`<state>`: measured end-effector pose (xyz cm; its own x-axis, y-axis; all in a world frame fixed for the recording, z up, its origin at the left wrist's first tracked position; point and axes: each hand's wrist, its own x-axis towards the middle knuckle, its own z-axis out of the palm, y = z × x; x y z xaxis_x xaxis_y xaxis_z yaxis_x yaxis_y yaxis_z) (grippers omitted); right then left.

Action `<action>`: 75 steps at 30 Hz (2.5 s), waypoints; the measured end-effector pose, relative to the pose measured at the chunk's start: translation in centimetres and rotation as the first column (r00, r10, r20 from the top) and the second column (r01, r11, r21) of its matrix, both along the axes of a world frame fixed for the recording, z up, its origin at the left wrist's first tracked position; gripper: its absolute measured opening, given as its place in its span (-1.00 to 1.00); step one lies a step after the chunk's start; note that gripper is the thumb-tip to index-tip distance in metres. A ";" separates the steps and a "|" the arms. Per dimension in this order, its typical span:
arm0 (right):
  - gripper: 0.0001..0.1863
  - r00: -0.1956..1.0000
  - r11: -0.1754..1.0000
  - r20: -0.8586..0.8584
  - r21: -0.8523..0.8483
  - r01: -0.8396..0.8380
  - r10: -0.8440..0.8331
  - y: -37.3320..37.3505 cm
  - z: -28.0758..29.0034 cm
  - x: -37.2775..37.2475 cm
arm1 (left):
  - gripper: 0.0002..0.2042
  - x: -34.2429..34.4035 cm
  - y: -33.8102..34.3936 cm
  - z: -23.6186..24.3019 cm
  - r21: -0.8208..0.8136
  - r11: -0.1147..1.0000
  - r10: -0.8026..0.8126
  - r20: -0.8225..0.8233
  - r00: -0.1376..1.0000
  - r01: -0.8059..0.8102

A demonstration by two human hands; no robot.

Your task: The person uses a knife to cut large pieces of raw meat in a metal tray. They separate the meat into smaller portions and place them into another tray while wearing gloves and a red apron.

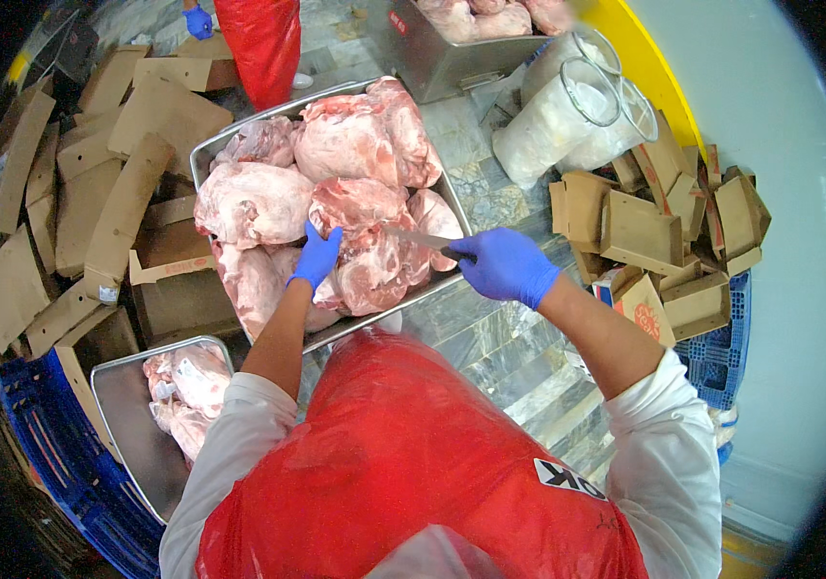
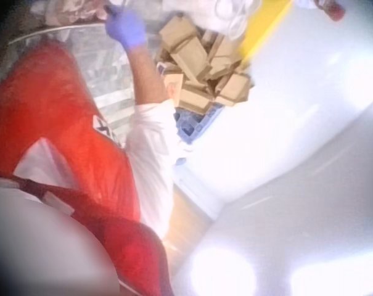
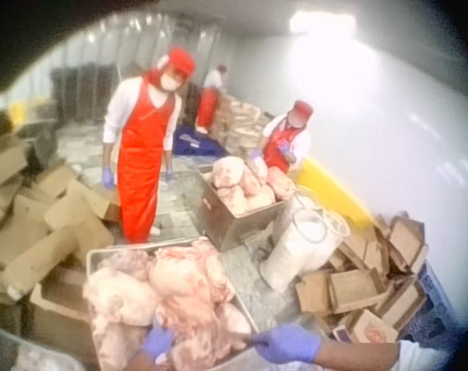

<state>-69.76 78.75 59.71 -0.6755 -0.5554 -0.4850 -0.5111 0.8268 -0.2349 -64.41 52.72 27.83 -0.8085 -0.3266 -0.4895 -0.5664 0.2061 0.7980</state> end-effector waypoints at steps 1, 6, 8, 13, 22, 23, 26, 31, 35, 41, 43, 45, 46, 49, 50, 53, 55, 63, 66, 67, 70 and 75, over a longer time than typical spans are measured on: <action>-0.70 1.000 1.000 0.008 0.001 0.018 -0.018 -0.3 0.1 -0.4 | -0.06 -0.3 0.1 -0.6 -0.006 1.000 0.011 0.000 1.000 -0.011; -0.67 1.000 1.000 -0.004 0.020 0.004 -0.004 -1.4 -0.5 -0.8 | -0.20 -1.5 0.1 -2.0 -0.011 0.998 0.058 0.055 0.997 -0.057; -0.68 1.000 1.000 -0.012 0.008 -0.017 0.017 -1.7 -0.5 -0.8 | -0.25 -1.4 0.2 -1.8 -0.021 0.997 0.070 0.056 0.996 -0.069; -0.70 0.997 0.997 -0.026 0.034 -0.069 0.070 -2.5 -1.8 -2.2 | -0.32 -1.3 0.7 -0.5 -0.041 0.995 0.092 0.059 0.994 -0.090; -0.60 0.989 0.998 -0.131 -0.016 0.059 -0.061 1.4 -7.3 4.0 | -0.29 -1.4 0.7 -1.3 -0.009 0.996 0.086 0.077 0.993 -0.085; -0.57 0.984 0.996 -0.154 -0.020 0.085 -0.087 1.9 -7.8 5.0 | -0.28 -1.3 0.8 -1.8 0.013 0.995 0.097 0.060 0.993 -0.098; -0.47 0.970 0.986 -0.182 -0.079 0.149 -0.161 4.0 -10.9 7.6 | -0.26 -1.5 0.1 -3.0 0.123 0.986 0.102 0.064 0.993 -0.109; -0.42 0.940 0.956 -0.217 -0.193 0.222 -0.262 6.6 -16.8 11.5 | -0.25 -1.5 -0.1 -1.4 0.225 0.967 0.105 0.076 0.992 -0.119; -0.43 0.898 0.918 -0.237 -0.240 0.316 -0.372 7.8 -20.5 15.0 | -0.23 -2.2 2.3 5.4 0.284 0.948 0.077 0.239 0.968 -0.146; -0.47 0.938 0.930 -0.174 -0.271 0.247 -0.300 6.5 -18.8 14.5 | -0.10 2.5 -2.4 -3.1 -0.043 0.981 -0.191 -0.053 0.980 0.189; -0.52 0.934 0.928 -0.168 -0.259 0.267 -0.316 6.7 -16.6 14.3 | -0.13 3.0 -0.6 -0.8 -0.167 0.941 -0.301 -0.012 0.954 0.295; -0.59 0.937 0.937 -0.167 -0.225 0.266 -0.306 6.7 -14.0 12.7 | -0.26 3.8 -0.4 0.4 -0.218 0.908 -0.381 -0.070 0.922 0.359; -0.61 0.947 0.948 -0.157 -0.200 0.246 -0.279 6.0 -12.4 12.4 | -0.32 5.2 -0.9 2.2 -0.341 0.879 -0.377 -0.069 0.924 0.333; -0.68 0.948 0.966 -0.258 -0.225 0.129 -0.187 4.3 -11.0 10.9 | -0.42 8.5 -4.9 3.0 -0.479 0.876 -0.231 -0.328 0.916 0.049; -0.69 0.947 0.970 -0.286 -0.227 0.083 -0.148 3.7 -11.2 10.5 | -0.44 9.5 -7.0 2.3 -0.576 0.816 -0.238 -0.414 0.879 -0.050; -0.76 0.966 0.991 -0.246 -0.123 0.052 -0.082 2.3 -10.3 8.3 | -0.40 12.8 -10.5 3.7 -0.839 0.531 -0.308 -0.318 0.896 -0.116; -0.76 0.988 1.000 -0.155 -0.008 -0.015 0.013 -0.4 -5.5 7.1 | -0.38 15.4 -12.4 3.9 -0.840 0.541 -0.218 -0.184 0.958 -0.039; -0.72 0.982 0.990 -0.187 0.140 -0.011 0.037 -3.9 -4.0 2.8 | -0.12 18.7 -16.9 -3.2 -0.521 0.831 -0.213 0.023 0.977 0.194; -0.73 0.973 0.992 -0.227 0.126 -0.008 0.037 -1.9 -6.8 2.7 | -0.02 17.4 -16.3 -2.3 -0.519 0.783 -0.298 0.171 0.939 0.343; -0.73 0.968 0.993 -0.247 0.114 -0.020 0.048 -1.4 -7.2 3.2 | 0.02 17.4 -16.3 -1.6 -0.520 0.756 -0.325 0.229 0.918 0.397; -0.74 0.980 0.997 -0.188 0.044 0.070 -0.061 -0.3 -8.1 6.5 | 0.10 17.9 -17.1 -1.2 -0.511 0.746 -0.378 0.202 0.903 0.426; -0.64 0.891 0.967 -0.402 -0.219 0.130 -0.211 2.2 -11.3 12.4 | 0.18 16.6 -17.8 -0.8 -0.447 0.732 -0.475 0.208 0.855 0.515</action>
